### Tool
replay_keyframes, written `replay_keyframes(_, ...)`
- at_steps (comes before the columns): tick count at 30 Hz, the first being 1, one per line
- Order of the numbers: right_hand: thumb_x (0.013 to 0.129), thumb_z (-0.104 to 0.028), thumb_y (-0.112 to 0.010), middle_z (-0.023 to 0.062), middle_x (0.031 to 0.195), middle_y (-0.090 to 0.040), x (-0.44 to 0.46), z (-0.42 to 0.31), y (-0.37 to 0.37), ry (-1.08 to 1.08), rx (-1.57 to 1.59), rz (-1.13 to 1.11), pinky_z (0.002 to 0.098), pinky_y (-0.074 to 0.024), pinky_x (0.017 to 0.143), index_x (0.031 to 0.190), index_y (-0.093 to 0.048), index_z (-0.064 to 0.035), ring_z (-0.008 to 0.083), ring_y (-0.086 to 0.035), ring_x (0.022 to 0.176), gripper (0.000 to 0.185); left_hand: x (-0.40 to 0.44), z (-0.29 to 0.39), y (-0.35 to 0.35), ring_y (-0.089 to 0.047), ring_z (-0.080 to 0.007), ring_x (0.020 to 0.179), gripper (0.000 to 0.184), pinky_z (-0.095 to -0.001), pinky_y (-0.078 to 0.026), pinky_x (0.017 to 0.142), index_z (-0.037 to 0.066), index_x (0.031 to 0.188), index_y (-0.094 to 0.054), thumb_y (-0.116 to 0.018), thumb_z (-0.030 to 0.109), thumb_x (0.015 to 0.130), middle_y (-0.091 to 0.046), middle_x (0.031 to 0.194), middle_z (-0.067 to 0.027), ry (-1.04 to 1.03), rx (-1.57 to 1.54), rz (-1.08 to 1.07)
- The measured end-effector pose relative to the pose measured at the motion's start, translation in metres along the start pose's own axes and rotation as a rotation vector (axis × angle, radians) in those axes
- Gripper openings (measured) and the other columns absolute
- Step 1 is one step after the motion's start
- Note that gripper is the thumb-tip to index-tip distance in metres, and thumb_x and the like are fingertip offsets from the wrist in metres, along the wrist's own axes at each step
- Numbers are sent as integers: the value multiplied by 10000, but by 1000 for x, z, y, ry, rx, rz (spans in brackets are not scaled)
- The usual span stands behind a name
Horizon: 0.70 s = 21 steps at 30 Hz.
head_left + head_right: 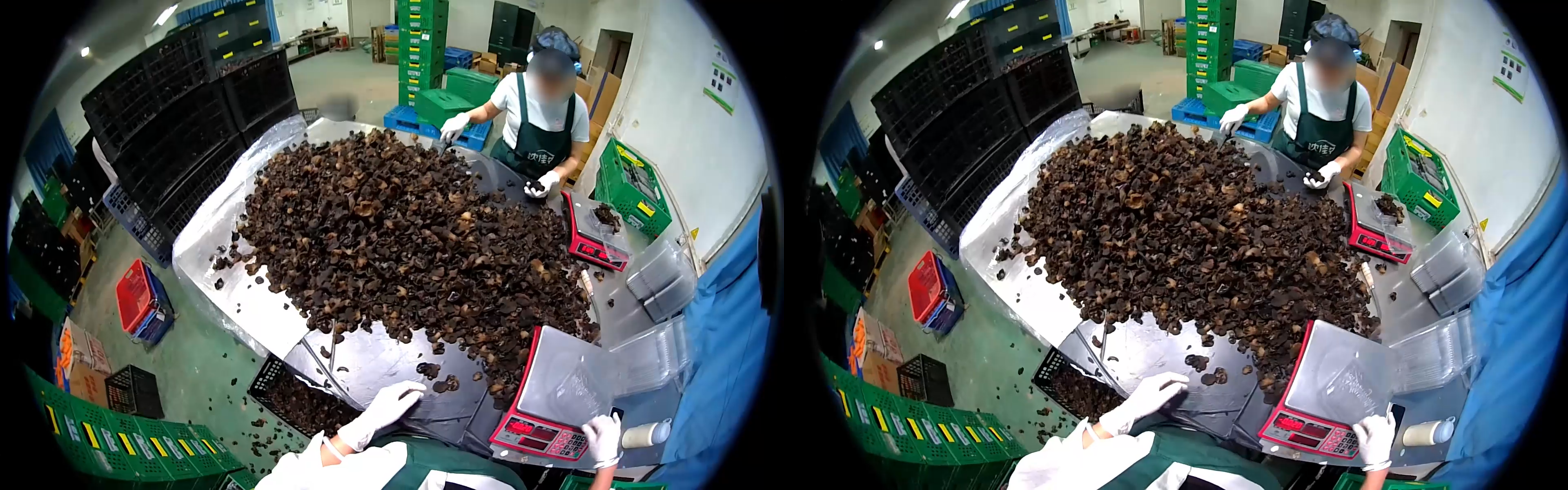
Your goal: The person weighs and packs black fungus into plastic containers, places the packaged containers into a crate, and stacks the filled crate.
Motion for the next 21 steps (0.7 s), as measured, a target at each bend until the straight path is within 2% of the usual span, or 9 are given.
replay_keyframes(1,630,-173,-753,72,774,-615,-3,-13,1,18,14,20,437,-360,954,826,-649,-88,283,-581,809,237,1,-5,13,-639,-258,980,235,-325,-486,857,60,1081,-643,-562,206,917,-666,1045,-121,-15,-32,41)
replay_keyframes(2,586,-174,-781,97,905,-638,-5,-21,4,-20,105,56,422,-387,945,942,-651,-68,298,-584,923,394,2,-12,27,-638,-263,984,236,-327,-485,861,59,1079,-645,-562,210,918,-665,1053,-122,2,-32,47)
replay_keyframes(5,613,-148,-771,183,1167,-582,0,-48,20,-95,215,187,416,-414,967,1167,-587,-16,344,-536,1109,599,6,-29,68,-637,-273,978,223,-333,-490,857,55,1067,-649,-567,194,914,-662,1053,-128,-45,19,129)
replay_keyframes(8,696,-110,-718,184,1168,-575,22,-96,30,-48,257,267,401,-408,981,1187,-577,-19,339,-535,1115,519,14,-49,124,-565,-304,1087,219,-378,-432,948,48,1075,-629,-582,164,895,-620,1111,-147,-221,161,400)
replay_keyframes(10,705,-111,-725,178,1189,-571,43,-128,22,-25,269,227,400,-408,987,1192,-581,-37,336,-535,1119,512,15,-54,174,-511,-332,1151,249,-408,-382,1005,28,1112,-598,-568,152,898,-584,1176,-162,-104,247,626)
replay_keyframes(12,725,-147,-734,157,1175,-595,67,-164,19,8,268,185,396,-412,985,1168,-609,-51,329,-545,1121,470,22,-97,211,-478,-339,1197,308,-407,-339,1050,13,1188,-558,-547,140,907,-545,1251,-170,19,45,806)
replay_keyframes(14,740,-221,-733,142,1182,-603,94,-188,9,28,224,178,389,-420,976,1164,-625,-78,322,-548,1127,461,29,-108,239,-427,-330,1266,391,-412,-291,1087,18,1282,-503,-533,156,917,-469,1365,-167,7,190,969)
replay_keyframes(18,793,-285,-702,145,1269,-557,158,-229,-11,142,297,112,385,-399,1017,1274,-554,-112,316,-512,1193,532,59,-46,259,-351,-341,1333,509,-452,-269,1099,115,1425,-374,-469,278,953,-297,1502,-146,236,827,856)
replay_keyframes(21,817,-322,-692,151,1372,-473,211,-241,-31,195,370,86,388,-324,1085,1373,-450,-112,320,-424,1286,642,82,-54,270,-288,-405,1352,560,-489,-243,1108,120,1464,-301,-448,334,968,-217,1523,-191,310,907,948)
Point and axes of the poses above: each hand's wrist, its own x-axis towards the middle knuckle, its own y-axis out of the back of the hand, z = x × y, the point moved 8 cm from there along x, towards the middle knuckle
